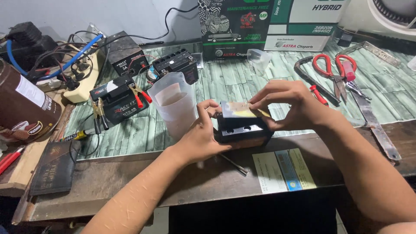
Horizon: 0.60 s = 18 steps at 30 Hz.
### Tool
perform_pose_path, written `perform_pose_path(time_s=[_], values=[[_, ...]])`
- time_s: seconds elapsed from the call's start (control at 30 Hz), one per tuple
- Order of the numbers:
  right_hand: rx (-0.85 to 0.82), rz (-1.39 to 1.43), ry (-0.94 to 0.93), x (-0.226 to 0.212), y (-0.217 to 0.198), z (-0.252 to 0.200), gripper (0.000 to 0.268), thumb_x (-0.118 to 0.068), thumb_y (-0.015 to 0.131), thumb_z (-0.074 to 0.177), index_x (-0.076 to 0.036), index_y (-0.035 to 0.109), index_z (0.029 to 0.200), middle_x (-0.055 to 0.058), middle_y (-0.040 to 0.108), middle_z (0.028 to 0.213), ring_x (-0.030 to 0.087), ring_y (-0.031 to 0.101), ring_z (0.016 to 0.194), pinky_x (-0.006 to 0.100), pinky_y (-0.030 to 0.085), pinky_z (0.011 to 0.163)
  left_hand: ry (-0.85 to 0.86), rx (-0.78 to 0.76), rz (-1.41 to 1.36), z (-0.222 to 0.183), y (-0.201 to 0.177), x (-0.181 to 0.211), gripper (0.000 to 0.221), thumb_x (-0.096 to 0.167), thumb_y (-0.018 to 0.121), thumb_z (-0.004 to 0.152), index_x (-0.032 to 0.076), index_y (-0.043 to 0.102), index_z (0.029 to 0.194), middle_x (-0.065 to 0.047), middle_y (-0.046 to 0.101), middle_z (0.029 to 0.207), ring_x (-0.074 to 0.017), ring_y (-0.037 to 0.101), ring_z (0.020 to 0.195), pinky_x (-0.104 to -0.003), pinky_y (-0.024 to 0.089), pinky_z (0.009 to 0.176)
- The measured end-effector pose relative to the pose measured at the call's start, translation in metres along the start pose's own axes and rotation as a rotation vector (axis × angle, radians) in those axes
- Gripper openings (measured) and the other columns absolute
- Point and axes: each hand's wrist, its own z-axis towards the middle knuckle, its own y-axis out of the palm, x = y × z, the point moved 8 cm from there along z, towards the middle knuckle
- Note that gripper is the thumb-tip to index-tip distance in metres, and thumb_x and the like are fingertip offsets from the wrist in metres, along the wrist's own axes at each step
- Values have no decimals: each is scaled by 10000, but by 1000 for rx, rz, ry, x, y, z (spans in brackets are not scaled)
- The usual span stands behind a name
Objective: Filling a motorcycle battery with liquid using a syringe and handling battery caps on a workbench.
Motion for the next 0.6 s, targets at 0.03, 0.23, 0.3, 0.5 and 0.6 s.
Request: perform_pose_path(time_s=[0.03,0.23,0.3,0.5,0.6], values=[[2,2,2,-2,0,-2,219,-44,778,692,-91,798,905,85,790,946,309,727,781,424,596,720,-2,-3,1,-1,0,1,947,291,880,783,111,117,1315,-294,546,1305,-550,599,1209,-595,553,952],[-57,38,-31,-5,4,-7,250,-58,802,671,-98,837,915,123,788,931,311,725,777,408,605,686,10,-18,84,-3,-1,6,1006,262,881,764,94,99,1373,-250,549,1362,-540,587,1233,-622,540,978],[-69,-3,-44,-8,4,-9,235,-61,802,677,-99,839,906,122,789,934,305,713,771,401,609,693,38,-6,103,-3,-3,8,1018,273,892,754,86,118,1388,-243,554,1349,-546,580,1240,-625,533,983],[-97,-65,-80,-20,5,-7,141,-87,740,802,-129,828,904,90,792,956,304,720,784,423,603,686,51,-1,103,-2,0,-4,1027,295,891,735,115,158,1433,-222,587,1352,-543,563,1271,-628,502,1017],[-72,-145,-58,-27,3,-10,119,-149,721,851,-151,825,910,83,792,974,307,719,778,396,579,622,166,72,83,-3,-10,11,952,250,926,676,140,300,1385,-165,577,1324,-465,603,1238,-562,565,956]])
